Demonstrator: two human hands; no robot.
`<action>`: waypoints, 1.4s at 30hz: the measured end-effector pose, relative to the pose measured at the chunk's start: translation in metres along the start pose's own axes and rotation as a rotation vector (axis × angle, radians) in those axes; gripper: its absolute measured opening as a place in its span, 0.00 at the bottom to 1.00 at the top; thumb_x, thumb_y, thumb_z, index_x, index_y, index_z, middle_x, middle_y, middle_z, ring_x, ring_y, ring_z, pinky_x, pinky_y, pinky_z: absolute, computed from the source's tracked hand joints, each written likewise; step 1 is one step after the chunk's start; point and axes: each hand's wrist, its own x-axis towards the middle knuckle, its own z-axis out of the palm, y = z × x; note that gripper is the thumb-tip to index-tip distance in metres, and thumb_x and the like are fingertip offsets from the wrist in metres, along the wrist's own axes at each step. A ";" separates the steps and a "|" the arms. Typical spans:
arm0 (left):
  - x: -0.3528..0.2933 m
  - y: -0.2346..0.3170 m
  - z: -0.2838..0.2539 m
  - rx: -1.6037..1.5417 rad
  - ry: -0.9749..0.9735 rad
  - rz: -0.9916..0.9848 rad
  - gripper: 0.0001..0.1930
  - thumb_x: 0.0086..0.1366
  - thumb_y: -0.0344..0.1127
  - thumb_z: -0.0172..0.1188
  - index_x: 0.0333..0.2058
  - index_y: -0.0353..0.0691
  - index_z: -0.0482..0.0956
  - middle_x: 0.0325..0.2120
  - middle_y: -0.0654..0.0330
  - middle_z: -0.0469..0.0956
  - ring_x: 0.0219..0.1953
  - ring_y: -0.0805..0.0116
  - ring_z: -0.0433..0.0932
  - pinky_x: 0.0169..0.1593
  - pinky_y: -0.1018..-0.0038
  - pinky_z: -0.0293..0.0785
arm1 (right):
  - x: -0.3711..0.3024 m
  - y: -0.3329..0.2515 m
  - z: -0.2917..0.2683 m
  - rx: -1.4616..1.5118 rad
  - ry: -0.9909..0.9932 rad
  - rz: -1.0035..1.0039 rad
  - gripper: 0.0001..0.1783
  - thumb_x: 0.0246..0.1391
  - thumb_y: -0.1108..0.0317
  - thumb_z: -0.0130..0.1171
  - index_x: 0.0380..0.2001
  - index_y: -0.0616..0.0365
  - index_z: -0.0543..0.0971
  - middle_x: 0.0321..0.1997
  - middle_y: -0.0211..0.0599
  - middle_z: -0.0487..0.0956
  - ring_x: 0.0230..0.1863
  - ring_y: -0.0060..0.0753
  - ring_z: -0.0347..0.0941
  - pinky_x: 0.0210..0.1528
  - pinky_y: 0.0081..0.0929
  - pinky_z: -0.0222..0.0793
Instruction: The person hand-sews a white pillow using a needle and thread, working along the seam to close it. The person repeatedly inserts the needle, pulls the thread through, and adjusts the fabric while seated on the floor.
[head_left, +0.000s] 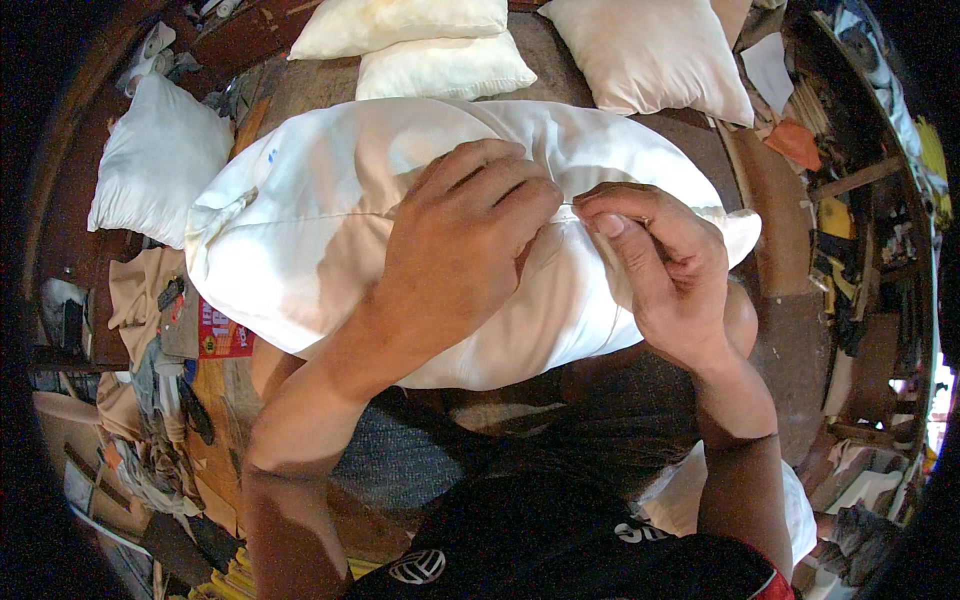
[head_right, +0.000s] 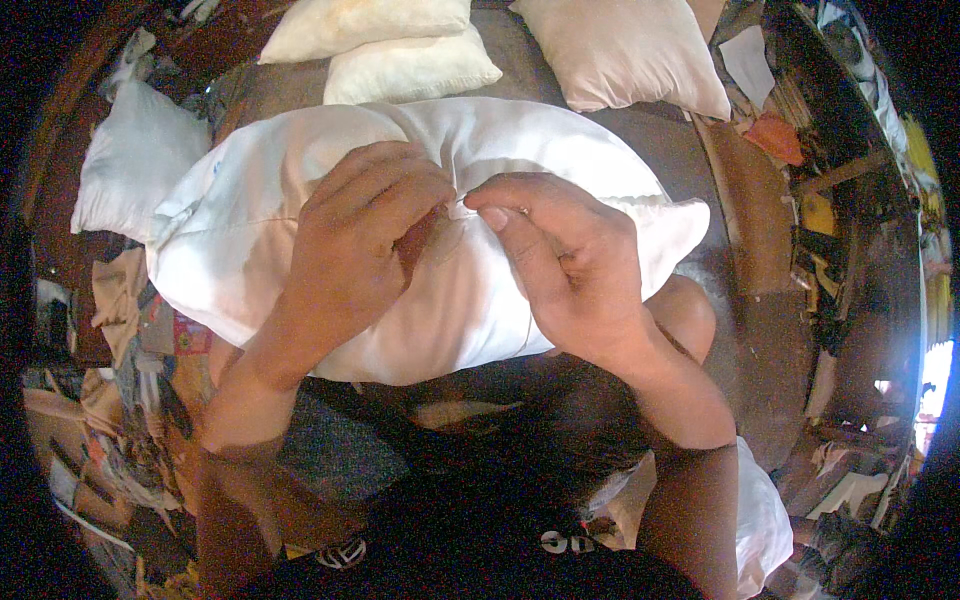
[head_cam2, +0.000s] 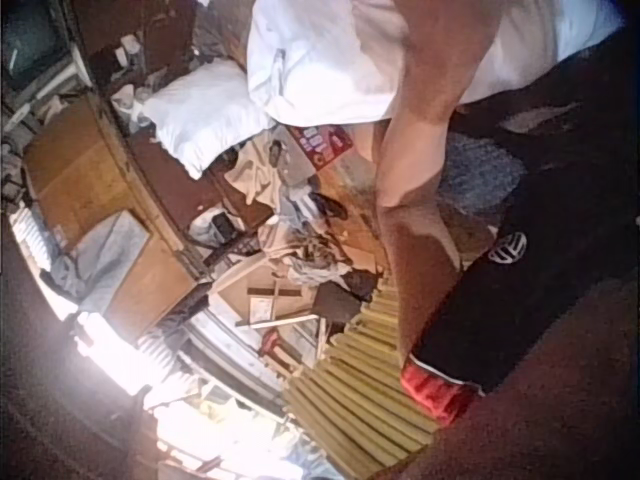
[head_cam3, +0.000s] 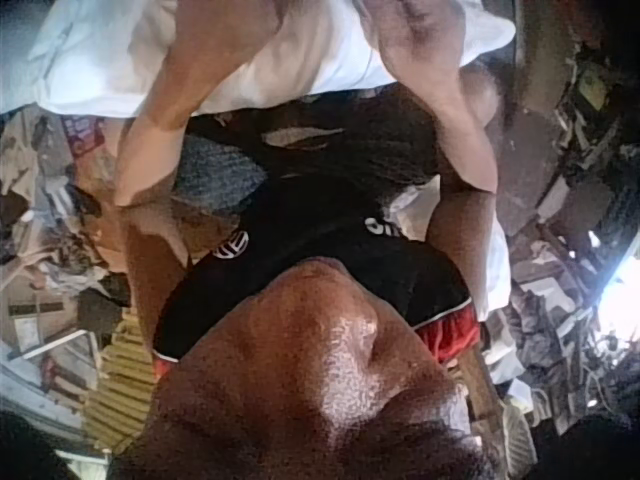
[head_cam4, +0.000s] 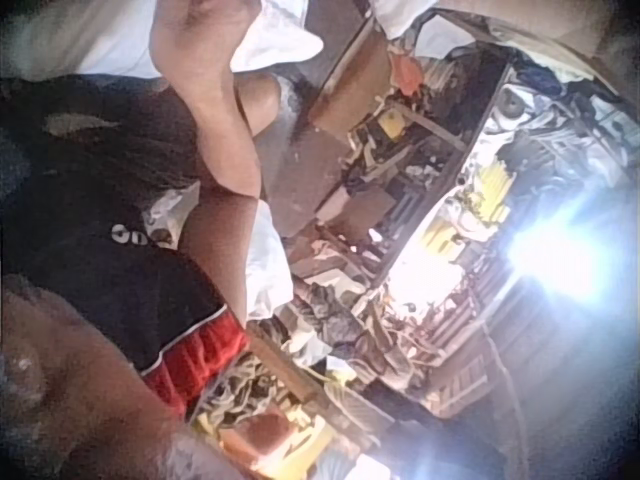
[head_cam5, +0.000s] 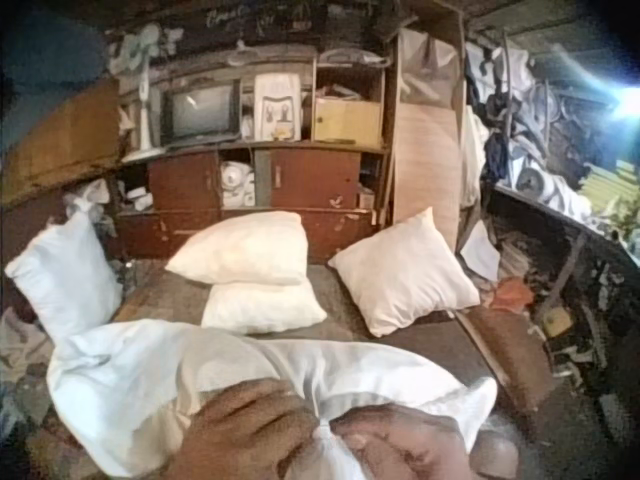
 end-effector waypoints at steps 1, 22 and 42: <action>0.000 0.000 0.001 -0.006 -0.004 -0.004 0.10 0.52 0.24 0.67 0.35 0.40 0.82 0.38 0.55 0.83 0.46 0.52 0.80 0.51 0.61 0.77 | 0.001 -0.001 0.000 -0.020 -0.006 0.003 0.07 0.62 0.76 0.57 0.41 0.65 0.82 0.39 0.45 0.84 0.41 0.37 0.81 0.47 0.28 0.73; 0.002 0.011 -0.019 -0.232 -0.284 -0.270 0.10 0.60 0.35 0.65 0.38 0.38 0.85 0.30 0.52 0.80 0.33 0.55 0.78 0.38 0.65 0.74 | 0.006 0.004 -0.004 0.381 0.056 0.256 0.11 0.69 0.71 0.53 0.44 0.68 0.80 0.39 0.34 0.81 0.41 0.21 0.74 0.46 0.20 0.70; 0.002 0.012 -0.020 -0.296 -0.275 -0.374 0.05 0.58 0.29 0.63 0.33 0.36 0.81 0.29 0.54 0.79 0.33 0.58 0.78 0.38 0.66 0.74 | 0.005 -0.001 0.001 0.420 0.052 0.338 0.10 0.69 0.69 0.54 0.43 0.66 0.80 0.38 0.33 0.82 0.38 0.19 0.74 0.42 0.19 0.70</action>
